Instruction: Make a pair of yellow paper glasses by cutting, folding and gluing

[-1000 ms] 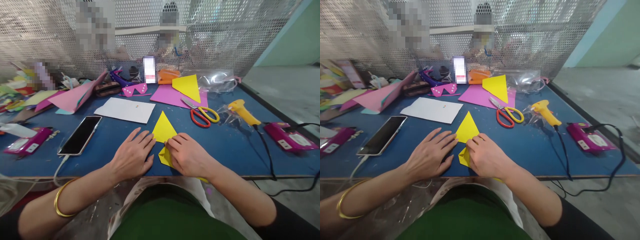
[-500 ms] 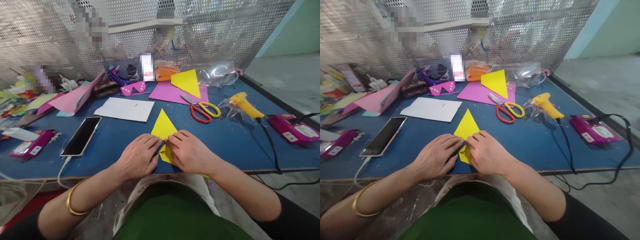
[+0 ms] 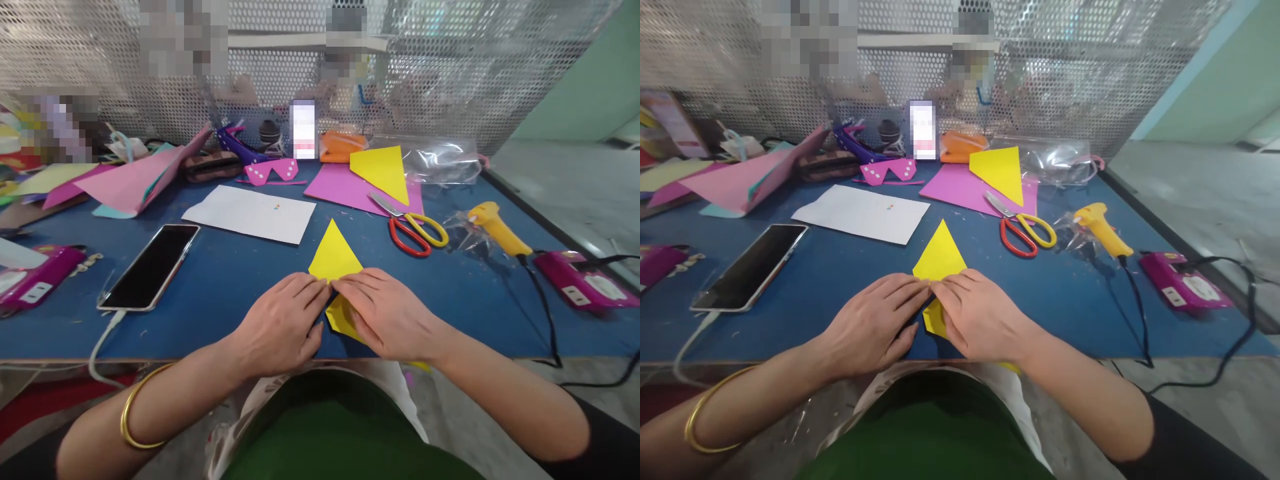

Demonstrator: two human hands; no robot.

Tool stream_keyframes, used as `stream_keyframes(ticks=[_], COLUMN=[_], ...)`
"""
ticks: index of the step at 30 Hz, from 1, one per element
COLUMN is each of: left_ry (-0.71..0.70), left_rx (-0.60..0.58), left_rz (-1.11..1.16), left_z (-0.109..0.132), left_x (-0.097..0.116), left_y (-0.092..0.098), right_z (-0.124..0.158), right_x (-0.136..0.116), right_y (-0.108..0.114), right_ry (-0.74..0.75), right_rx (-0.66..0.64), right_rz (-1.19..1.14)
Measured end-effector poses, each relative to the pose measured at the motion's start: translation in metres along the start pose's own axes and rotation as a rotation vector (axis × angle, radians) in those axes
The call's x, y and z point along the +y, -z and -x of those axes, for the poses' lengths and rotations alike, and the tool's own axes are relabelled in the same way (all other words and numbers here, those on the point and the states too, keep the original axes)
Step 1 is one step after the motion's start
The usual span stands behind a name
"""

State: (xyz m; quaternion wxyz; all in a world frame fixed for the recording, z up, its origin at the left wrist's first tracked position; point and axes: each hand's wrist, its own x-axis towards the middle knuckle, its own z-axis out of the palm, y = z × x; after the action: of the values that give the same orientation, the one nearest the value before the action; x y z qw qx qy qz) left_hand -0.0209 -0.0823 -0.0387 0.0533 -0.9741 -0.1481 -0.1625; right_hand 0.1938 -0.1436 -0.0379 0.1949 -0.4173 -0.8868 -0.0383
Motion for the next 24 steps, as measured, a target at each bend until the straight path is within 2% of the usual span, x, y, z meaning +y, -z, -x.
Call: stream_keyframes(ticks=[4,9,16,24], left_ry=[0.045,0.155,0.122,0.197], left_rx=[0.047,0.038,0.040,0.035], left_rz=[-0.097,-0.153,-0.169,-0.134], left_z=[0.0021,0.0022,0.0037,0.0083], left_x=[0.0053,0.0075,0.0087,0.0069], left_y=[0.0003,-0.0009,-0.0032,0.0030], right_z=[0.0023,0.0039,0.0050,0.0035], right_x=[-0.0005,-0.0013,-0.0067,-0.0079], right_y=[-0.0038,-0.0040,-0.0060,-0.0049], right_ry=[0.023,-0.009,-0.021,-0.045], right_rx=[0.019,-0.034,-0.013,0.010], right_rz=[0.063,0.055,0.089,0.061])
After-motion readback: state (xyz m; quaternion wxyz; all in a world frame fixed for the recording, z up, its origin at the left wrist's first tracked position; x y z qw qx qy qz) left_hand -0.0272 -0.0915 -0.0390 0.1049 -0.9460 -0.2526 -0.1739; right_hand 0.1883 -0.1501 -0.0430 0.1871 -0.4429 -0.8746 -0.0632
